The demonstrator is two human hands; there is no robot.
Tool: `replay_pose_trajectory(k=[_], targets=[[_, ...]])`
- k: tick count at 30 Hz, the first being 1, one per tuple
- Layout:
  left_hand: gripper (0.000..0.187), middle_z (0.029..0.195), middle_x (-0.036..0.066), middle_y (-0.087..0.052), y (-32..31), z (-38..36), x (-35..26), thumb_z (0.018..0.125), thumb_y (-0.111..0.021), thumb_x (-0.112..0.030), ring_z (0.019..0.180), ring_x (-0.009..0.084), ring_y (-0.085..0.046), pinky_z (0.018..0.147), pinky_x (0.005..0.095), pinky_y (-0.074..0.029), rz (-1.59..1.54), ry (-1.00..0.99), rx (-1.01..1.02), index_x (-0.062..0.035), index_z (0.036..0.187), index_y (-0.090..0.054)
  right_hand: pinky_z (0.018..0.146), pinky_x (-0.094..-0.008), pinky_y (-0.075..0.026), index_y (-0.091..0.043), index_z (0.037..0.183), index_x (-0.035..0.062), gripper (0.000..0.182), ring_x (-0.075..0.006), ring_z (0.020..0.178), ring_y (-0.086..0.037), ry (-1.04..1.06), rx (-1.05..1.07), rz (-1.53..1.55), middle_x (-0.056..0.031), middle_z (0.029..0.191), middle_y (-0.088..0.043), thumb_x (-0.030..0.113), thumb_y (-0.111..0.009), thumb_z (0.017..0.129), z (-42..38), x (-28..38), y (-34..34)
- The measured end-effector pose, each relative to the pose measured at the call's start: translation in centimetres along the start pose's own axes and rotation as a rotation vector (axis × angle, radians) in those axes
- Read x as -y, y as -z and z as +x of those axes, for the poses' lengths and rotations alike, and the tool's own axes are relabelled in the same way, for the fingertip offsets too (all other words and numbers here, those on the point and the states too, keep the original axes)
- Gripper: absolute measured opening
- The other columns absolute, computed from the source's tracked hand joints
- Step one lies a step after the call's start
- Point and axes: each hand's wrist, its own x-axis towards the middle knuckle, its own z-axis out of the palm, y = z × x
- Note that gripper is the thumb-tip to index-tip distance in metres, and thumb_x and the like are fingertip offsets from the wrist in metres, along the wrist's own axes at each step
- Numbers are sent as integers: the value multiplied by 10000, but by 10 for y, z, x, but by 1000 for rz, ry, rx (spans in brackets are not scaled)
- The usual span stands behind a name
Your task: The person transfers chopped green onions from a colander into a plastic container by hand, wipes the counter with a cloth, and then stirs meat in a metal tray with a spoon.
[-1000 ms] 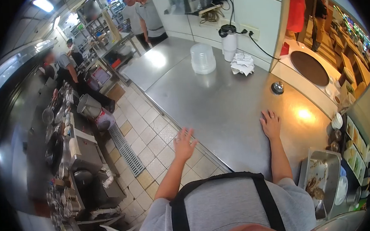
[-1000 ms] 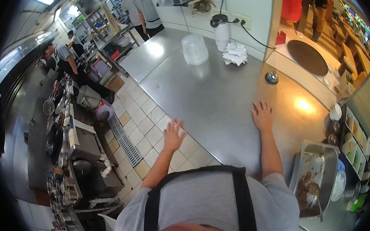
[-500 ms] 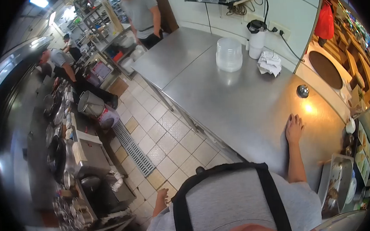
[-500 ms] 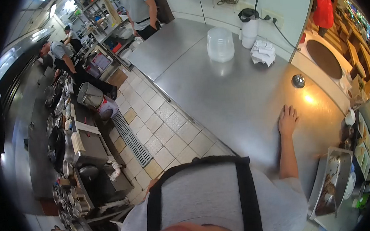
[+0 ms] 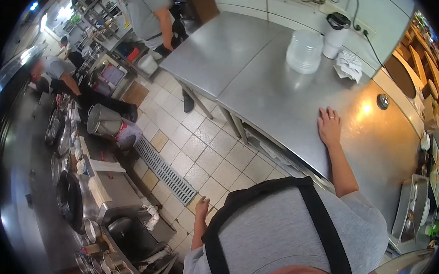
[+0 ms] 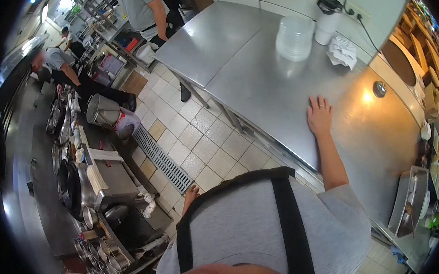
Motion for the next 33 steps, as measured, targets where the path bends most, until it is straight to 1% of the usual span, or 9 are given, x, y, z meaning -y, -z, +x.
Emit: replay_pose_trajectory(k=[6, 13, 17, 19, 22, 24, 26, 31, 33], targets=[[552, 1060, 203, -665, -7, 50, -19, 840, -634, -342, 956, 274, -650, 835, 347, -496, 56, -128, 83, -41, 1292, -538, 1003, -487, -321, -505, 1295, 172, 408, -338, 1243, -413, -7, -12, 1, -133, 1338, -474, 243, -534, 894, 7, 2, -7], [565, 1079, 205, -658, -28, 125, -23, 852, -608, -360, 1048, 307, -625, 901, 372, -472, 292, -167, 270, -48, 1312, -513, 1016, -482, -313, -503, 1272, 88, 417, -362, 1235, -410, -26, -9, -38, -173, 1323, -468, 232, -545, 882, 25, 15, -6], [496, 1022, 188, -673, -11, 128, -80, 878, -580, -297, 947, 298, -658, 853, 375, -487, 433, -409, 221, -25, 1288, -524, 1015, -492, -318, -520, 1246, 72, 417, -371, 1231, -411, -29, 37, 45, -195, 1323, -461, 266, -554, 877, 25, 25, -13], [427, 996, 189, -672, -6, 138, -113, 892, -559, -226, 869, 276, -660, 787, 370, -503, 93, -548, 209, -7, 1259, -540, 1017, -496, -319, -524, 1250, 73, 437, -367, 1230, -415, -39, 42, 41, -193, 1310, -474, 293, -560, 874, 26, 28, -15], [325, 946, 168, -647, -24, 91, -196, 886, -559, -91, 786, 254, -627, 697, 353, -503, 288, -774, -129, 12, 1194, -571, 1042, -498, -303, -531, 1265, 91, 459, -359, 1253, -405, -71, 41, 72, -187, 1321, -479, 331, -561, 876, 27, 24, -15], [322, 990, 161, -624, -39, 60, -241, 861, -585, -57, 869, 283, -609, 759, 373, -490, 253, -890, -75, 1, 1177, -573, 1070, -493, -278, -541, 1269, 112, 461, -343, 1291, -379, -100, 34, 154, -166, 1356, -464, 355, -560, 878, 24, 21, -19], [349, 1097, 172, -585, -65, 15, -291, 839, -599, -46, 1016, 337, -551, 871, 405, -446, 361, -1335, -166, -11, 1184, -561, 1090, -484, -259, -548, 1268, 128, 454, -328, 1318, -359, -107, 61, 221, -136, 1381, -454, 370, -552, 884, 21, 15, -20], [367, 1209, 182, -520, -154, -65, -347, 828, -611, -71, 1133, 383, -471, 963, 471, -374, 399, -1575, 18, -33, 1189, -559, 1094, -474, -260, -562, 1253, 130, 428, -309, 1318, -362, 17, 65, 328, -112, 1381, -459, 343, -563, 882, 1, -5, -13], [385, 1242, 189, -502, -180, -84, -348, 828, -616, -90, 1164, 383, -452, 981, 487, -356, 498, -1592, -45, -44, 1206, -553, 1095, -468, -261, -567, 1248, 131, 415, -302, 1318, -362, 97, 81, 339, -108, 1379, -462, 326, -567, 882, -9, -24, -6]])
